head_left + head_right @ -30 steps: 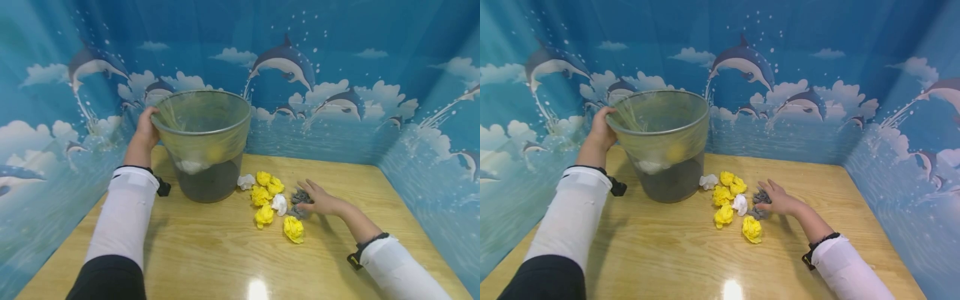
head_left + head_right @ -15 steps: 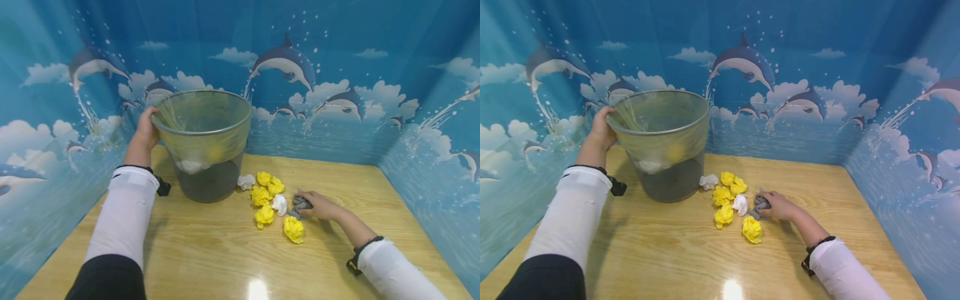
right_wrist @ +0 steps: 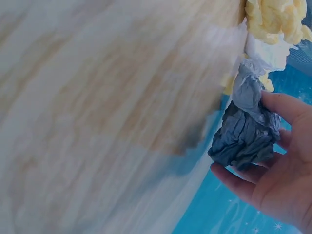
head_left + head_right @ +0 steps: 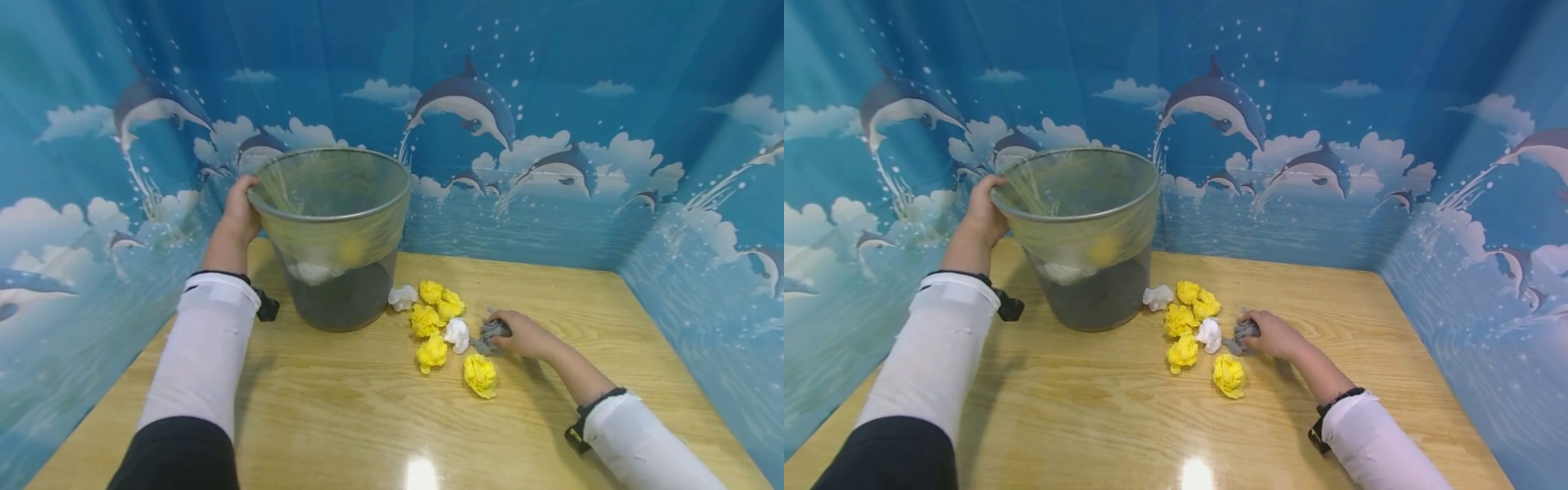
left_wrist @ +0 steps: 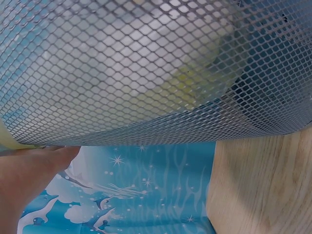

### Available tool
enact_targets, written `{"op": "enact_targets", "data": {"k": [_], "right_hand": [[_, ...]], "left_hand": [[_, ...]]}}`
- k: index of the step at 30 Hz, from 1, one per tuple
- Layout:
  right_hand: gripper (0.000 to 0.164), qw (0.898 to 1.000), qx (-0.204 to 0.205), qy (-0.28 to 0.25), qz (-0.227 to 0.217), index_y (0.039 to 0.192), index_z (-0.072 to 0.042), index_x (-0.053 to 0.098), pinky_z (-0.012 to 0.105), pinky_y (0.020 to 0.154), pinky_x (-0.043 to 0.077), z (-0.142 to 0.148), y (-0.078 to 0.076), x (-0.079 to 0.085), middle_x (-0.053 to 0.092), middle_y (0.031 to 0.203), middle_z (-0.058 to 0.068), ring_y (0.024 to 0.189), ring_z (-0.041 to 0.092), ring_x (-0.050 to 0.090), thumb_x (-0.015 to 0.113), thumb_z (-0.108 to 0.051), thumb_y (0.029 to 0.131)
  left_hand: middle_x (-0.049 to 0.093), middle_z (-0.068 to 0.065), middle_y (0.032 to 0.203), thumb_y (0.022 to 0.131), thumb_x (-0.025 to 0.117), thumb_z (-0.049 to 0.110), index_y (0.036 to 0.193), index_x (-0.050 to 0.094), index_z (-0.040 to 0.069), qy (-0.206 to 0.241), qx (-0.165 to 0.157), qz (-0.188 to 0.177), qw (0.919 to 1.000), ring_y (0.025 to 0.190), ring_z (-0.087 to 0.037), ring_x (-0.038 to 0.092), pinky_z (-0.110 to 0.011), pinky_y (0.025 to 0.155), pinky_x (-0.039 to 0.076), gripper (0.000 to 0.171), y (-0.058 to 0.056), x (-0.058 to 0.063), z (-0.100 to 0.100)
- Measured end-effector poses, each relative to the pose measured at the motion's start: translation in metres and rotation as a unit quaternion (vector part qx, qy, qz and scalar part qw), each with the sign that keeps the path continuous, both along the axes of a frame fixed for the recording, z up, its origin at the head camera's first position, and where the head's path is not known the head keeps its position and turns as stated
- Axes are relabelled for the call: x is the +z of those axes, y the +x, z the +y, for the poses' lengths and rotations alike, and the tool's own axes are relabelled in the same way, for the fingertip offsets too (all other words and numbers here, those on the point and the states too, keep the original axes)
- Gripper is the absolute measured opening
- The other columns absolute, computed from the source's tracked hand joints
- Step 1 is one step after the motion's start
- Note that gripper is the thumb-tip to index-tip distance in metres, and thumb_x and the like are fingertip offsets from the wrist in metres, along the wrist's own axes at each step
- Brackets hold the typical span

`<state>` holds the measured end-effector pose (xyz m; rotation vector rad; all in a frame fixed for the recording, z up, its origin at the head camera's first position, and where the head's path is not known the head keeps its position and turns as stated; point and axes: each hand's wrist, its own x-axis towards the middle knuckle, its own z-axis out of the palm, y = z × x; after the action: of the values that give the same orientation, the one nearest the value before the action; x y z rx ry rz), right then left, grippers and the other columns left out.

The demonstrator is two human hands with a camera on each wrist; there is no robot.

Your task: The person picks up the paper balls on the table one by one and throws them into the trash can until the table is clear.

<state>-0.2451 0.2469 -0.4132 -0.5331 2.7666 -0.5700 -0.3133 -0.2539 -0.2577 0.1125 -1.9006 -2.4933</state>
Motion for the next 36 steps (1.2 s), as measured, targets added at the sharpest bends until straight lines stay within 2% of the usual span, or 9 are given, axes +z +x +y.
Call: {"op": "enact_targets", "data": {"k": [5, 10, 12, 18, 22, 23, 28, 32, 36], "right_hand": [[0.051, 0.999, -0.019, -0.020, 0.022, 0.136, 0.002, 0.049, 0.059, 0.098, 0.041, 0.002, -0.003, 0.006, 0.047, 0.137, 0.031, 0.125, 0.049, 0.045, 0.061, -0.027, 0.095], [0.056, 0.998, -0.033, -0.041, 0.034, 0.142, 0.001, 0.043, 0.060, 0.100, 0.039, 0.004, -0.007, 0.011, 0.043, 0.142, 0.031, 0.128, 0.049, 0.043, 0.056, -0.031, 0.098], [0.055, 0.998, -0.033, -0.045, 0.034, 0.143, 0.001, 0.042, 0.059, 0.098, 0.042, 0.005, -0.008, 0.011, 0.042, 0.143, 0.030, 0.125, 0.048, 0.046, 0.054, -0.031, 0.099], [0.054, 0.998, -0.039, -0.057, 0.014, 0.144, 0.002, 0.040, 0.048, 0.085, 0.053, 0.007, -0.009, 0.011, 0.042, 0.142, 0.031, 0.111, 0.045, 0.058, 0.055, -0.025, 0.099], [0.062, 0.998, -0.033, -0.056, 0.007, 0.146, 0.003, 0.035, 0.054, 0.091, 0.048, 0.010, -0.009, 0.012, 0.036, 0.143, 0.035, 0.119, 0.052, 0.049, 0.058, -0.028, 0.098], [0.064, 0.998, -0.029, -0.054, 0.006, 0.146, 0.004, 0.034, 0.057, 0.093, 0.046, 0.011, -0.008, 0.013, 0.035, 0.144, 0.035, 0.121, 0.053, 0.046, 0.059, -0.029, 0.097], [0.080, 0.999, 0.001, -0.032, 0.013, 0.147, 0.006, 0.030, 0.064, 0.101, 0.036, 0.014, -0.002, 0.012, 0.033, 0.143, 0.038, 0.128, 0.055, 0.036, 0.070, -0.031, 0.088], [0.083, 1.000, 0.012, -0.018, 0.015, 0.149, 0.000, 0.029, 0.064, 0.096, 0.040, 0.014, 0.004, 0.005, 0.036, 0.137, 0.039, 0.122, 0.055, 0.042, 0.075, -0.025, 0.084], [0.078, 1.000, 0.018, -0.001, 0.022, 0.149, -0.007, 0.032, 0.062, 0.090, 0.045, 0.009, 0.008, 0.001, 0.039, 0.132, 0.038, 0.114, 0.053, 0.049, 0.074, -0.019, 0.085]], "left_hand": [[-0.005, 0.014, 0.162, 0.099, 0.031, 0.035, 0.151, -0.021, 0.030, 0.001, -0.001, 0.000, 1.0000, 0.149, -0.011, 0.009, -0.031, 0.118, 0.011, 0.074, 0.000, -0.001, 0.000], [-0.024, 0.014, 0.159, 0.098, 0.034, 0.034, 0.149, -0.026, 0.031, 0.005, 0.008, -0.006, 0.9999, 0.149, -0.011, -0.010, -0.033, 0.120, 0.004, 0.079, -0.001, 0.000, -0.001], [-0.027, 0.014, 0.158, 0.097, 0.035, 0.034, 0.149, -0.027, 0.032, 0.009, 0.011, -0.008, 0.9999, 0.149, -0.012, -0.015, -0.033, 0.121, 0.002, 0.080, -0.002, 0.000, -0.001], [-0.023, 0.014, 0.159, 0.098, 0.033, 0.033, 0.149, -0.027, 0.032, 0.008, 0.002, -0.008, 0.9999, 0.149, -0.010, -0.009, -0.031, 0.120, 0.005, 0.079, -0.001, 0.001, -0.001], [-0.023, 0.015, 0.159, 0.098, 0.032, 0.033, 0.149, -0.027, 0.032, 0.015, -0.004, -0.010, 0.9998, 0.149, -0.009, -0.006, -0.029, 0.119, 0.007, 0.078, -0.001, 0.002, -0.001], [-0.025, 0.015, 0.158, 0.098, 0.032, 0.033, 0.148, -0.028, 0.033, 0.017, -0.003, -0.011, 0.9998, 0.149, -0.009, -0.009, -0.029, 0.120, 0.006, 0.078, -0.001, 0.002, -0.001], [-0.026, 0.015, 0.158, 0.098, 0.033, 0.034, 0.148, -0.028, 0.033, 0.017, -0.001, -0.012, 0.9998, 0.149, -0.009, -0.011, -0.029, 0.120, 0.005, 0.079, -0.001, 0.003, 0.000], [-0.021, 0.015, 0.159, 0.098, 0.033, 0.035, 0.149, -0.026, 0.032, 0.008, 0.001, -0.009, 0.9999, 0.149, -0.009, -0.003, -0.029, 0.119, 0.008, 0.078, -0.001, 0.002, 0.000], [-0.013, 0.015, 0.161, 0.098, 0.033, 0.035, 0.150, -0.024, 0.031, 0.008, 0.001, -0.003, 1.0000, 0.148, -0.009, 0.007, -0.028, 0.118, 0.012, 0.077, 0.000, 0.001, -0.001]]}}
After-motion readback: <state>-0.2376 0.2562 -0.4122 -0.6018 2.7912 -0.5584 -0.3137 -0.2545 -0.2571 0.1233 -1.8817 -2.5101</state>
